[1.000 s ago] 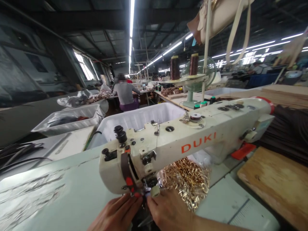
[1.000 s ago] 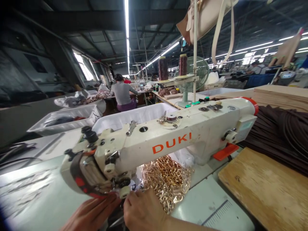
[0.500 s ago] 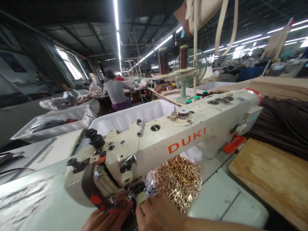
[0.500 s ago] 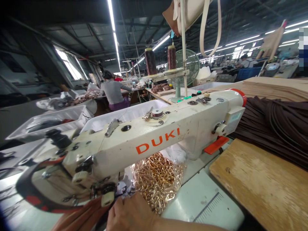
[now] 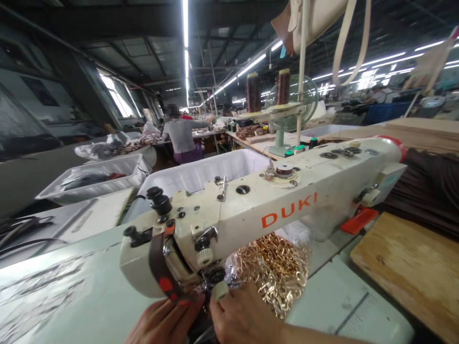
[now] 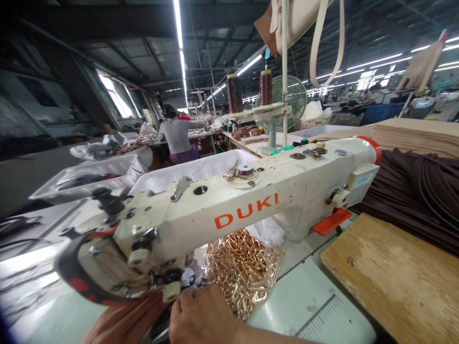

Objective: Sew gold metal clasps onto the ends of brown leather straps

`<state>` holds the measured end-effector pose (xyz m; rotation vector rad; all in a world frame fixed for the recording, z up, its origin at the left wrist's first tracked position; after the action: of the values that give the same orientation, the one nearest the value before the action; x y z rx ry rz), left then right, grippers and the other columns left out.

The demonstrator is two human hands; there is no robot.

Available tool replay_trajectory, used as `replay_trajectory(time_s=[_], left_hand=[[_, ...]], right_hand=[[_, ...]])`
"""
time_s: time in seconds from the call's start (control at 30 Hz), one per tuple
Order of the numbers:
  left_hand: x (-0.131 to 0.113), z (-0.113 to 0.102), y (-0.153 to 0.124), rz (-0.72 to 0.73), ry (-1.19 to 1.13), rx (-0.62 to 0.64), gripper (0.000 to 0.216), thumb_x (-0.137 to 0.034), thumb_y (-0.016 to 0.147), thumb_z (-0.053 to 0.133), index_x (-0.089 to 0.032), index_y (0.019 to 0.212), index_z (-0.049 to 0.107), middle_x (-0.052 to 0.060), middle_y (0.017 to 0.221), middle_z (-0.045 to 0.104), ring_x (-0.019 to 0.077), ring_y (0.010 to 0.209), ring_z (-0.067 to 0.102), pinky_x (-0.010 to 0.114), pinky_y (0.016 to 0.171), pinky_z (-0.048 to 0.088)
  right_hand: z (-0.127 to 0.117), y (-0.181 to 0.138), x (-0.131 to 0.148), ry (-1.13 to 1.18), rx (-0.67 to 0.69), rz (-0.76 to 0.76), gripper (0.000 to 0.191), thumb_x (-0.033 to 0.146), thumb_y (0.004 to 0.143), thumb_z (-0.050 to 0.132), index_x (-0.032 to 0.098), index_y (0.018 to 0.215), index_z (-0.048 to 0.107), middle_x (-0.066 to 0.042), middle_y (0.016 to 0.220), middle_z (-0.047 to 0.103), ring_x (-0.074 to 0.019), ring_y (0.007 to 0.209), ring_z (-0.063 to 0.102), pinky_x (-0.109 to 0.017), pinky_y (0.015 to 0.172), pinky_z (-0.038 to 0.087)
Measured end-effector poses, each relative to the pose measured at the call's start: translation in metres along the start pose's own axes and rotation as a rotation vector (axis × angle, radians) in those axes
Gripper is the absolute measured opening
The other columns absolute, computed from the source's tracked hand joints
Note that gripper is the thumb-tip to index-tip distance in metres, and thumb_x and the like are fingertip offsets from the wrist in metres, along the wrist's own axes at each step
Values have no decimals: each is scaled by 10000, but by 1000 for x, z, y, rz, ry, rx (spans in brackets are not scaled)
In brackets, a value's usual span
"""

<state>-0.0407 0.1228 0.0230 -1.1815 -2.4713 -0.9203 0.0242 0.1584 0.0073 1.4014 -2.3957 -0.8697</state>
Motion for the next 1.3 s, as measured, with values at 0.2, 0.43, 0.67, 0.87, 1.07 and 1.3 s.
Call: replay_trajectory(time_s=[0.2, 0.43, 0.67, 0.87, 1.07, 1.3], left_hand=[[6, -5, 6, -107, -64, -30, 361, -209, 1015, 277, -176, 1200, 586, 35, 989, 731, 126, 902, 676, 179, 790, 529], [6, 5, 5, -138, -87, -3, 346, -187, 1002, 294, -129, 1200, 571, 70, 1027, 719, 178, 908, 683, 247, 741, 564], [8, 10, 13, -198, -255, 72, 337, -208, 1002, 286, -122, 1190, 553, 106, 990, 706, 193, 861, 685, 284, 718, 575], [13, 11, 17, -284, -329, 102, 280, -199, 986, 330, -165, 1057, 599, 66, 942, 704, 185, 794, 684, 265, 673, 559], [15, 13, 14, -364, -377, 94, 269, -218, 981, 346, -194, 1051, 605, 61, 938, 697, 204, 798, 676, 296, 639, 544], [15, 17, 10, -390, -352, 73, 264, -225, 981, 342, -218, 1065, 592, 43, 898, 688, 206, 723, 652, 300, 577, 494]], right_hand=[[16, 3, -2, 10, 264, -9, 149, 166, 762, 610, 164, 833, 479, -56, 659, 631, -207, 511, 594, -311, 425, 383], [18, 3, -11, 24, 286, 53, 164, 58, 773, 588, 171, 867, 516, -24, 622, 645, -194, 530, 608, -280, 481, 342], [15, 2, -15, 85, 280, 88, 150, 50, 814, 583, 184, 877, 556, -16, 701, 671, -201, 586, 625, -295, 515, 344], [15, 1, -18, 135, 350, 123, 125, 89, 859, 574, 205, 904, 575, -18, 815, 704, -207, 677, 643, -289, 570, 379], [9, 2, -24, 161, 381, 140, 197, 56, 836, 555, 218, 927, 620, -2, 801, 711, -193, 641, 649, -273, 538, 363], [-5, -5, -39, 232, 340, 194, 122, 128, 861, 603, 240, 874, 649, 25, 832, 695, -175, 703, 643, -274, 612, 399]])
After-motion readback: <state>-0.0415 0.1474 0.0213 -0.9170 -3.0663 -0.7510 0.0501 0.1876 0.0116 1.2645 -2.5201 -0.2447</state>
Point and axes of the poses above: each hand's wrist, its own y-axis towards the middle knuckle, its own z-axis out of the palm, x = y × z, the point moved 10 cm from there along y, towards the middle knuckle
